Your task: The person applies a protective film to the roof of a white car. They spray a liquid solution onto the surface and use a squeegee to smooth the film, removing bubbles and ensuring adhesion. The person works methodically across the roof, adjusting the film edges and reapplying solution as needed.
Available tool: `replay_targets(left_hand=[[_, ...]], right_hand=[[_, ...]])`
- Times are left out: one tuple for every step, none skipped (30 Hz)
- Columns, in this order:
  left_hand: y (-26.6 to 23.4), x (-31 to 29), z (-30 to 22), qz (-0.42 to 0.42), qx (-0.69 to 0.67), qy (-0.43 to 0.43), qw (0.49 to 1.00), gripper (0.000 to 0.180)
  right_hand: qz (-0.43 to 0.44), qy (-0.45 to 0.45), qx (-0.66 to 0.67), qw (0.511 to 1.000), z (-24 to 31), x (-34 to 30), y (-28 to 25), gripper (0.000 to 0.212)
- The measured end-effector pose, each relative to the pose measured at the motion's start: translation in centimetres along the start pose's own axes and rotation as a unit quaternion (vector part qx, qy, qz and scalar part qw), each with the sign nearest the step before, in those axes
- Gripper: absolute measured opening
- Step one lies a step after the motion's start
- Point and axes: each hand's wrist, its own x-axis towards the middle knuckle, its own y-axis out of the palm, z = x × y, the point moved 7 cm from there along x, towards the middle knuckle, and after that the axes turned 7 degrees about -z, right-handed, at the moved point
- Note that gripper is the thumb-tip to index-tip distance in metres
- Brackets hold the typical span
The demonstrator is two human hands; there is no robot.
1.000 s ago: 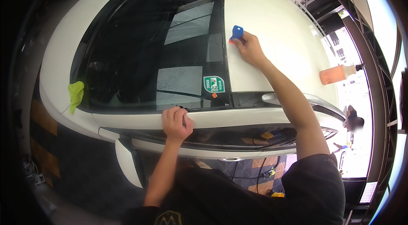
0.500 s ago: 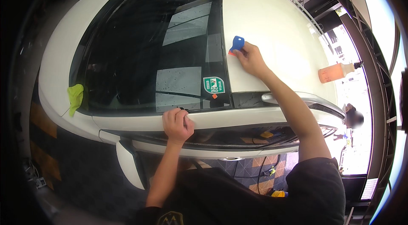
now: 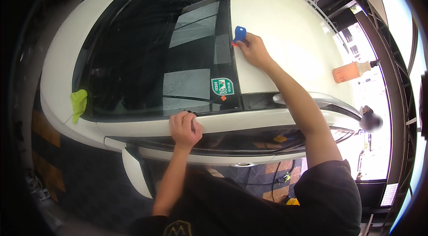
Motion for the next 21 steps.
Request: replay_targets(left_hand=[[-0.2,0.0,0.2,0.0,0.002,0.002,1.0,0.02],[-0.2,-0.1,0.4,-0.003,0.005,0.001,1.0,0.022],[-0.3,-0.2,0.4,-0.001,0.004,0.0,1.0,0.023],[-0.4,-0.3,0.5,-0.002,0.011,0.0,1.0,0.023],[-0.4,-0.1,0.3,-0.003,0.012,0.001,1.0,0.023],[-0.1,-0.1,0.0,-0.005,0.013,0.002,1.0,0.023],[-0.1,-0.1,-0.1,-0.005,0.012,0.001,1.0,0.024],[-0.1,-0.2,0.0,-0.005,0.01,0.001,1.0,0.024],[0.3,0.0,-0.1,-0.006,0.007,0.003,1.0,0.024],[0.6,0.0,-0.3,-0.006,-0.004,0.003,1.0,0.022],[0.6,0.0,-0.3,-0.003,-0.009,0.002,1.0,0.02],[0.3,-0.1,-0.1,-0.001,-0.009,-0.003,1.0,0.019],[0.1,0.0,0.1,-0.002,-0.008,-0.003,1.0,0.018],[-0.2,0.1,0.1,-0.005,-0.005,-0.004,1.0,0.018],[-0.3,0.1,0.1,-0.006,-0.005,-0.005,1.0,0.018],[-0.5,0.0,0.2,-0.006,-0.001,-0.008,1.0,0.018],[-0.4,0.0,0.1,-0.006,0.0,-0.008,1.0,0.018],[-0.2,0.1,0.0,-0.007,-0.002,-0.007,1.0,0.018],[-0.2,0.1,-0.1,-0.005,-0.004,-0.004,1.0,0.018],[-0.1,0.1,-0.1,-0.005,-0.005,-0.003,1.0,0.019],[0.1,0.2,-0.2,-0.003,-0.009,-0.001,1.0,0.019]], right_hand=[[0.008,-0.007,0.012,1.0,0.4,-1.3,0.1,0.016],[0.017,-0.017,0.024,0.999,0.7,-2.6,-0.2,0.016],[0.027,-0.021,0.033,0.999,0.6,-3.7,-0.5,0.016],[0.015,-0.041,0.084,0.995,0.9,-4.0,-0.8,0.016],[0.016,-0.018,0.083,0.996,0.6,-3.6,-0.9,0.016],[0.017,0.006,0.08,0.997,-0.1,-2.5,-1.0,0.016],[0.018,0.029,0.077,0.996,-0.7,-1.6,-1.2,0.016],[0.007,0.032,0.06,0.998,-1.0,-0.8,-1.3,0.016],[-0.006,0.033,0.041,0.999,-1.3,0.3,-1.3,0.016],[-0.019,0.035,0.021,0.999,-1.5,1.1,-1.4,0.017],[-0.03,0.037,0.006,0.999,-1.9,1.5,-1.0,0.018],[-0.01,0.022,-0.008,1.0,-1.5,0.6,-0.4,0.019],[0.018,0.003,-0.004,1.0,-1.2,-1.1,0.0,0.018],[0.048,-0.017,0.001,0.999,-0.4,-3.2,0.0,0.017],[0.077,-0.036,0.004,0.996,0.3,-4.8,-0.2,0.017],[0.081,-0.069,0.066,0.992,1.1,-5.8,-0.7,0.017],[0.071,-0.038,0.056,0.995,0.7,-5.3,-0.8,0.018],[0.058,-0.006,0.042,0.997,0.1,-4.0,-1.2,0.019],[0.045,0.025,0.029,0.998,-0.5,-2.6,-1.5,0.02],[0.011,0.047,0.014,0.999,-0.7,-1.0,-1.9,0.021],[-0.014,0.061,0.015,0.998,-1.4,0.4,-2.0,0.023]])
